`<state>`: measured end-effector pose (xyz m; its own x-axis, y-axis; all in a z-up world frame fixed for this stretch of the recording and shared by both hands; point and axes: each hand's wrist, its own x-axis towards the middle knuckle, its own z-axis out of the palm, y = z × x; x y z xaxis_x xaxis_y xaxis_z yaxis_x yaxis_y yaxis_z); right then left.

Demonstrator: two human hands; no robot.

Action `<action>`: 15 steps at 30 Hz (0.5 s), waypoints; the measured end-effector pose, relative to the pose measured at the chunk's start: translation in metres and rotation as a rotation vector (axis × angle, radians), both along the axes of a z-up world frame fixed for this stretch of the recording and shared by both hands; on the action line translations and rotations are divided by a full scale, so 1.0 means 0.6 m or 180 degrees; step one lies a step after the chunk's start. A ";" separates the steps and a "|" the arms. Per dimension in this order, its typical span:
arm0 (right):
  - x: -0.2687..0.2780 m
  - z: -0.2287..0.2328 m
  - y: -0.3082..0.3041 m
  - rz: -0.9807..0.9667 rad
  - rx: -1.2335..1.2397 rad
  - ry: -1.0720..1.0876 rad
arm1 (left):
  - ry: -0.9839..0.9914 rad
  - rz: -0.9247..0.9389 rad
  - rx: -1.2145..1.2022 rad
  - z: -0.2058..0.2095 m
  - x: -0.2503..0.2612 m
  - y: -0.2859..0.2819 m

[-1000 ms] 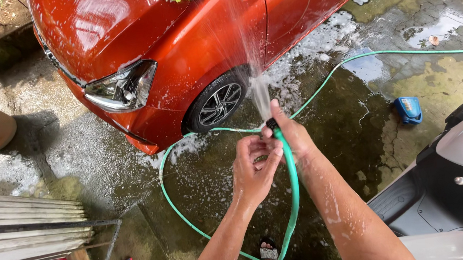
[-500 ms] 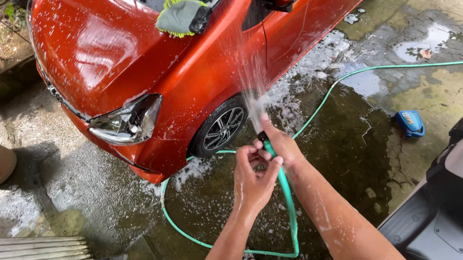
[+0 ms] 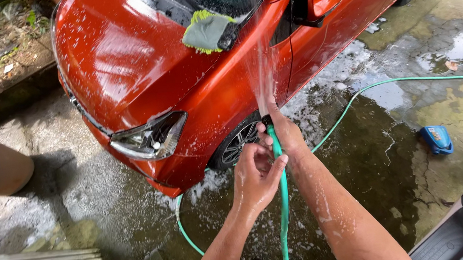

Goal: The person washes an orange car by spraying water from a hose and scrubbing the hood, fender, and headlight with a sponge.

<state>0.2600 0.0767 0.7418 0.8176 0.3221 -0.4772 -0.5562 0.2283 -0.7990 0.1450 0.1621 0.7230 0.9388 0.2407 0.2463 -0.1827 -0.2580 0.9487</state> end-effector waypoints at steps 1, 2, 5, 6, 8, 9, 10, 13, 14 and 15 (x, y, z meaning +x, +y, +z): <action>0.007 0.008 0.002 -0.0030 0.0001 -0.0012 | 0.0382 -0.0087 -0.0061 0.005 0.006 -0.002; 0.018 0.016 0.005 -0.0201 0.0280 -0.0002 | 0.0360 -0.0121 -0.0055 0.009 0.016 -0.004; 0.047 0.030 -0.005 -0.0397 0.0412 -0.0029 | 0.0154 -0.0404 0.0046 0.015 0.049 -0.006; 0.059 0.032 -0.013 -0.0409 0.0253 -0.0051 | 0.0107 -0.0515 -0.0008 0.016 0.063 -0.008; 0.092 0.035 -0.025 -0.0613 0.0391 -0.0150 | 0.0059 -0.0649 -0.0067 0.017 0.092 -0.015; 0.107 0.034 -0.031 -0.0788 0.0527 -0.0239 | -0.0120 -0.0668 -0.0022 0.017 0.107 -0.022; 0.125 0.034 -0.034 -0.0795 0.0529 -0.0263 | -0.0320 -0.0674 0.0028 0.019 0.126 -0.027; 0.181 0.028 -0.038 -0.0620 0.0677 -0.0242 | -0.0135 -0.0669 0.0021 0.022 0.179 -0.036; 0.205 0.027 -0.037 -0.0472 0.0659 -0.0224 | -0.0161 -0.0649 0.0022 0.021 0.199 -0.037; 0.231 0.025 -0.037 -0.0323 0.0641 -0.0206 | -0.0301 -0.0590 0.0086 0.021 0.220 -0.036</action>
<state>0.3984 0.0547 0.7568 0.8775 0.3201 -0.3571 -0.4713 0.4388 -0.7650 0.2771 0.1403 0.7355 0.9388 0.0581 0.3395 -0.3174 -0.2368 0.9182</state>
